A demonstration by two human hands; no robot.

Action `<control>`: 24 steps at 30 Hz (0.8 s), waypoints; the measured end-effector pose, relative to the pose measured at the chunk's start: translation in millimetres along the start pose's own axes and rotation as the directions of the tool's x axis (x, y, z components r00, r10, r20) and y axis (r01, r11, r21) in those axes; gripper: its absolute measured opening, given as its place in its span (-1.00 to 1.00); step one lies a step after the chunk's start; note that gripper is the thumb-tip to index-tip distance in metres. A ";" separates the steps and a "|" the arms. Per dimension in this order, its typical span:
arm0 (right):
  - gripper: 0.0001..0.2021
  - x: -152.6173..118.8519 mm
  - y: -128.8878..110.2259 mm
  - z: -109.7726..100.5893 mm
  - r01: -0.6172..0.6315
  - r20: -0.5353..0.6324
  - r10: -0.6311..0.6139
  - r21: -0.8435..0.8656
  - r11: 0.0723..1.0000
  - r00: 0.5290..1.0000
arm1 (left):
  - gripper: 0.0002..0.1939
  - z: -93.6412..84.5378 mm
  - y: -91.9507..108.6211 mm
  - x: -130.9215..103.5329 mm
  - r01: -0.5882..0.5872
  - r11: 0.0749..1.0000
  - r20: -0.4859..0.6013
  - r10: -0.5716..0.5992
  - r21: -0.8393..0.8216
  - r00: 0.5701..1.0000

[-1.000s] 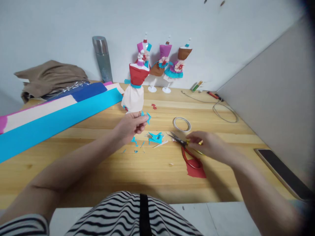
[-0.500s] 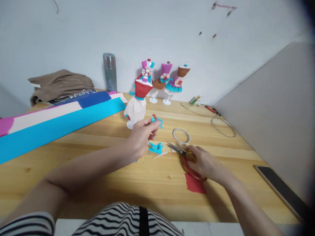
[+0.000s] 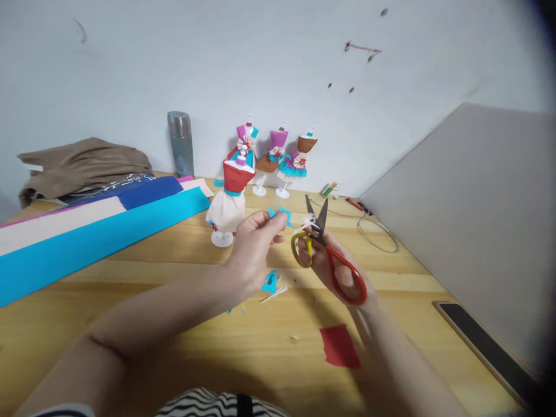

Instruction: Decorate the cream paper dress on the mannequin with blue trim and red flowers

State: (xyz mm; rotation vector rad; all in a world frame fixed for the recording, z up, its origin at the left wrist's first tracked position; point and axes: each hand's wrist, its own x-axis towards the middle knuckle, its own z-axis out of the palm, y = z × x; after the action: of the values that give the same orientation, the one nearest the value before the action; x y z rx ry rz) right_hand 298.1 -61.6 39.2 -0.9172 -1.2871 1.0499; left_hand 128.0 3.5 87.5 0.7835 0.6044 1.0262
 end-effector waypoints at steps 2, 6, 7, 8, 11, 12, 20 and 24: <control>-0.31 10.2 3.7 4.8 0.049 0.032 -0.049 0.010 0.999 0.998 | -0.84 0.5 1.1 2.0 -0.002 1.000 -0.008 0.002 -0.021 1.000; -0.37 9.6 15.9 -2.1 0.042 0.000 -0.042 -0.011 0.999 0.999 | -0.84 -2.3 5.5 5.5 0.012 1.000 -0.004 -0.012 -0.005 1.000; -0.36 6.2 18.6 -5.1 0.040 -0.012 -0.040 -0.055 0.998 0.999 | -0.84 -3.1 6.8 6.1 0.019 1.000 -0.001 -0.019 0.004 1.000; -0.36 2.3 20.4 -7.9 0.036 -0.020 -0.038 -0.112 0.993 0.999 | -0.84 -3.8 8.1 6.5 0.030 0.999 0.006 -0.030 0.013 1.000; -0.39 -8.7 20.0 -11.8 0.044 -0.009 -0.047 -0.241 0.970 0.999 | -0.83 -4.3 9.9 6.0 0.066 0.997 0.039 -0.068 0.043 0.997; -0.40 -11.5 18.1 -11.1 0.056 -0.007 -0.060 -0.256 0.965 0.998 | -0.83 -3.9 9.4 5.1 0.076 0.996 0.050 -0.079 0.046 0.996; -0.40 -11.9 8.1 23.7 0.117 -0.083 -0.162 -0.393 0.912 0.983 | -0.83 0.1 -1.8 -0.6 0.035 0.999 0.074 -0.035 0.000 0.997; -0.37 -2.6 16.1 39.7 0.137 -0.068 -0.174 -0.370 0.919 0.982 | -0.78 -0.6 -2.2 0.5 -0.016 1.000 0.092 0.015 0.011 0.996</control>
State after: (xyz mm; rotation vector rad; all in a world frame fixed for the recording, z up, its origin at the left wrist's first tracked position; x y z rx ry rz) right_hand 257.1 -61.0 26.4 -1.1092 -1.4717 0.6410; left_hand 128.8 3.6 85.3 0.8420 0.5266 0.9966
